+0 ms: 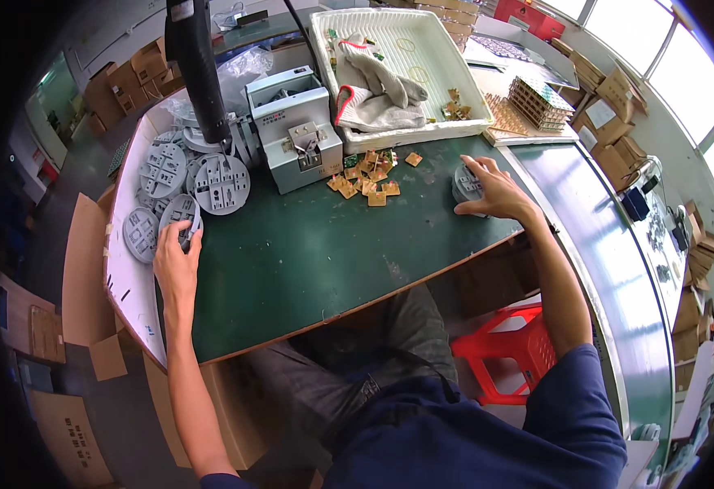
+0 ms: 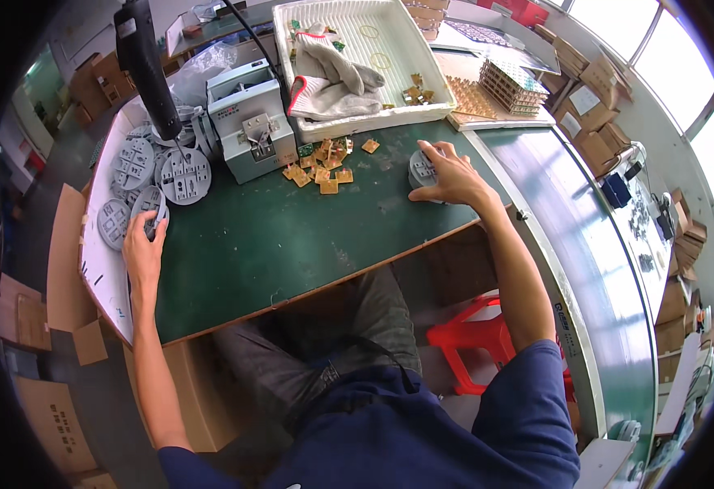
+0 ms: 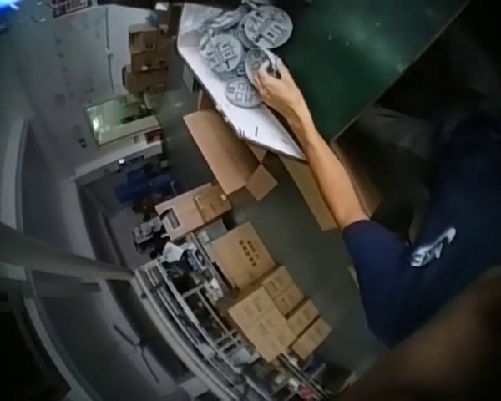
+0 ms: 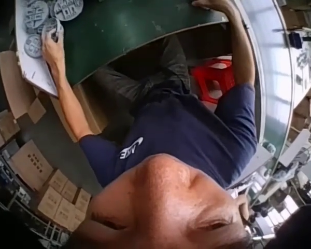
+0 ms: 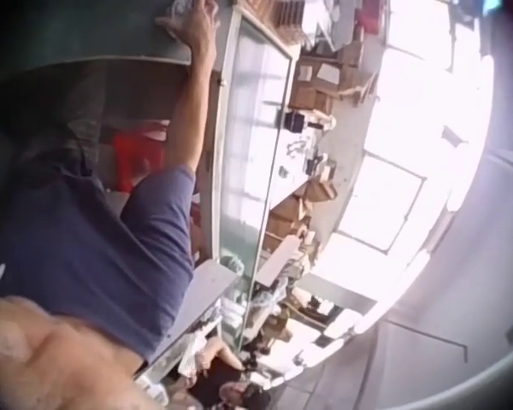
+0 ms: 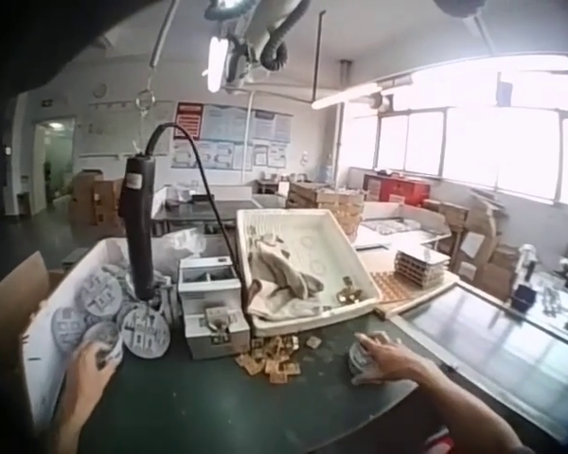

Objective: Manually assembling electronic circuit boards into circular plastic housings and securing them using an overhead electric screwdriver.

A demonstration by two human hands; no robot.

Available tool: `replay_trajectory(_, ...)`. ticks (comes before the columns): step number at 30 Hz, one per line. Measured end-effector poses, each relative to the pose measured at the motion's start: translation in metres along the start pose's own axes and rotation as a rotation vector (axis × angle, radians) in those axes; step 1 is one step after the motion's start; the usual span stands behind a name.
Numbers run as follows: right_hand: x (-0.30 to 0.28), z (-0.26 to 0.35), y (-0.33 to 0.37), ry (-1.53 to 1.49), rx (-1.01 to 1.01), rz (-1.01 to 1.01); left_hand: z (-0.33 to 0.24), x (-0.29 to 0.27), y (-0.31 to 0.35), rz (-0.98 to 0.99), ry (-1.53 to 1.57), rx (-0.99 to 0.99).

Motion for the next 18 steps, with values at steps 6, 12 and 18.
replay_trajectory(6, -0.004, -0.002, 0.007, -0.032, -0.032, 0.039, 0.016, -0.008, -0.001, 0.009, 0.152, -0.127)
replay_trajectory(12, -0.003, -0.018, 0.009, -0.062, -0.144, -0.016, 0.038, -0.036, -0.004, -0.14, 0.888, -0.276)
replay_trajectory(18, -0.011, 0.038, 0.01, 0.165, -0.229, -0.377, -0.012, -0.026, 0.041, 0.137, 1.641, -0.578)
Point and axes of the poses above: each hand's wrist, its own y-axis away from the middle knuckle, its own x-axis out of the palm, z = x × y, the point moved 3 cm from there along -y, towards the middle knuckle, and after that the axes turned 8 degrees about y, right-handed, at the moved point
